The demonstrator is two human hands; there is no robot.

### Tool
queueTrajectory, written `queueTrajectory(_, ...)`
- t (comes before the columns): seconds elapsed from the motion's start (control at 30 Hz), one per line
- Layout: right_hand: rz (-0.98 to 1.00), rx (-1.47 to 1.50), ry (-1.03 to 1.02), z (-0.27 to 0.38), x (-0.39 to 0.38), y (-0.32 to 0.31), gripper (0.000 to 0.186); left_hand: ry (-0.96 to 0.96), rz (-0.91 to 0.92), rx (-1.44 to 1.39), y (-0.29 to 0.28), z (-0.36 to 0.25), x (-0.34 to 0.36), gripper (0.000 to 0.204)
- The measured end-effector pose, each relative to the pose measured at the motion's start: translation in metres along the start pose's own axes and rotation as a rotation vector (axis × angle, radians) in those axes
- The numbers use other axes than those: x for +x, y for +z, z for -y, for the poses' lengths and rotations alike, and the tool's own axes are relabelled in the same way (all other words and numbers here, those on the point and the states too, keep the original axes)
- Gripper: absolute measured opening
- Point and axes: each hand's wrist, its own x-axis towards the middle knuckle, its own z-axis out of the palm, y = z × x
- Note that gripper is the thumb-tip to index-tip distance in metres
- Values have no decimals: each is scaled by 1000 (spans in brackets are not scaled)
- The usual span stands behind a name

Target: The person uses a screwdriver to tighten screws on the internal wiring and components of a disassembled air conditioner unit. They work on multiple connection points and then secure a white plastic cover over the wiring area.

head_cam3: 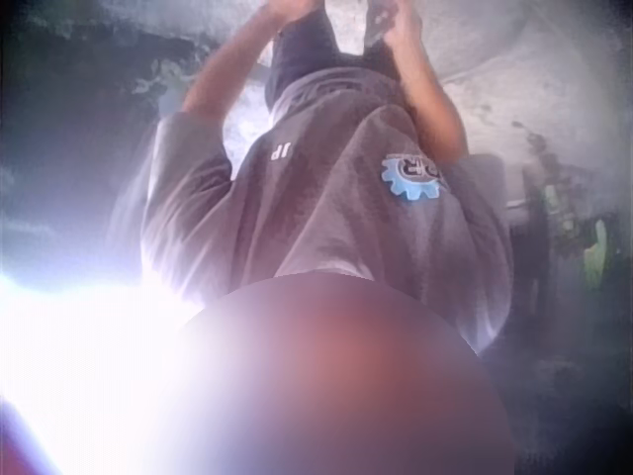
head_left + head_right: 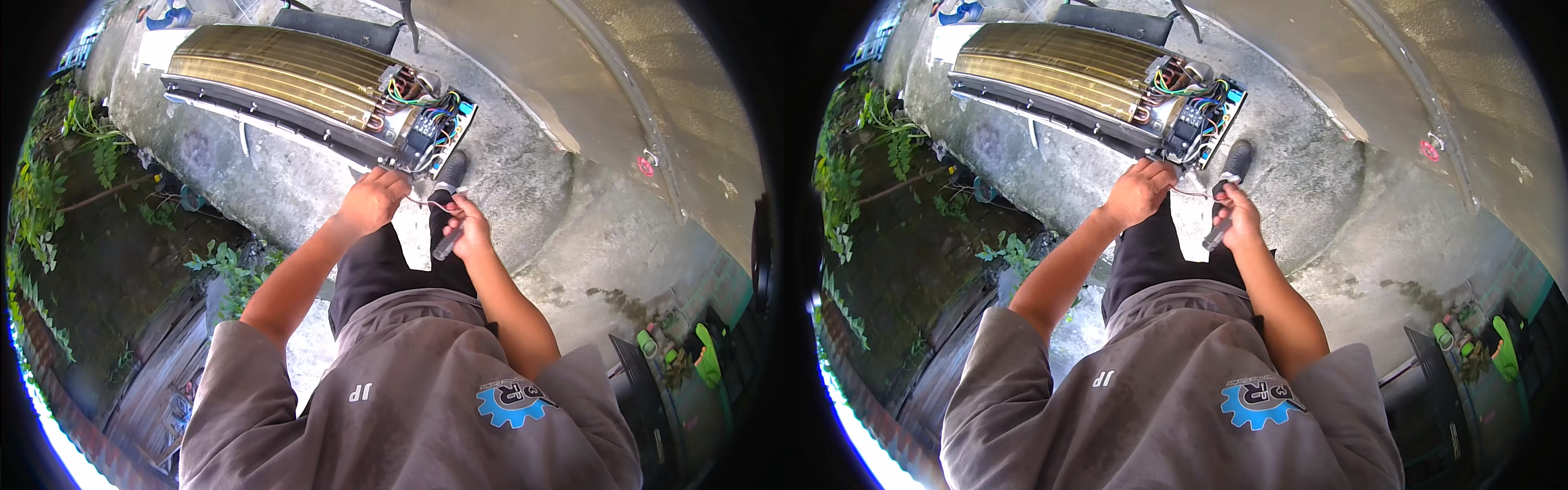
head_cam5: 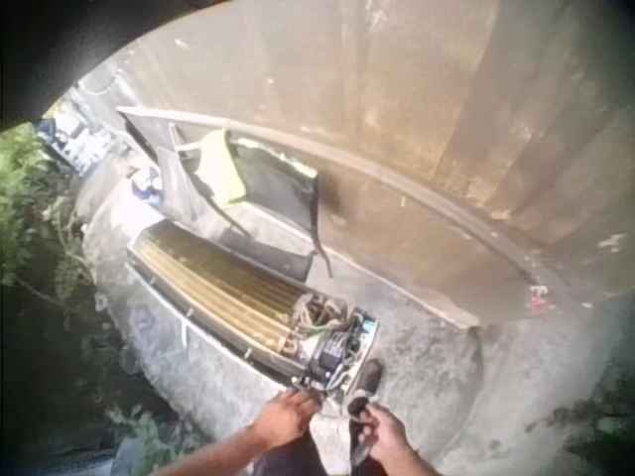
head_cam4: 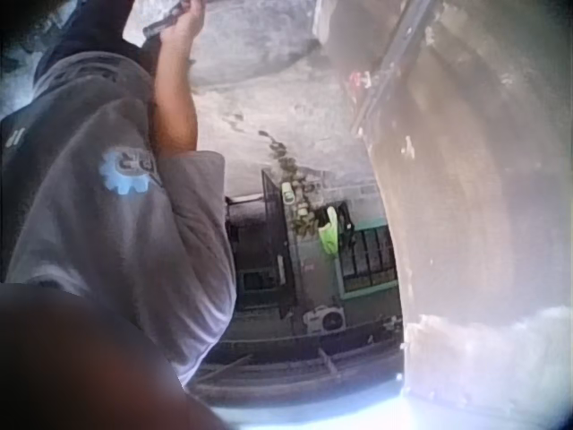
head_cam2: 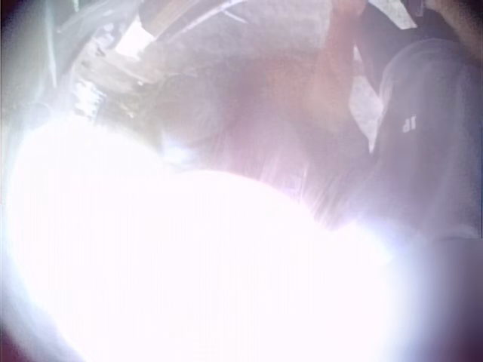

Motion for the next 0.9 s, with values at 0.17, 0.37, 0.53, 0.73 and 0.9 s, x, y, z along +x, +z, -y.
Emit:
queueTrajectory(0.17,119,-242,-366,68,-44,22,32,-52,-138,-165,-7,-28,33,36)
queueTrajectory(0.37,97,-430,-537,111,-48,93,35,-261,-74,-643,-12,-62,113,48)
queueTrajectory(0.53,109,-407,-582,140,-35,101,31,-426,70,-626,-36,-24,157,33)
queueTrajectory(0.73,221,-236,-507,135,-5,100,29,-509,96,-574,-41,-6,172,31)
queueTrajectory(0.9,231,-355,-421,132,17,103,26,-268,133,-143,-27,6,185,30)
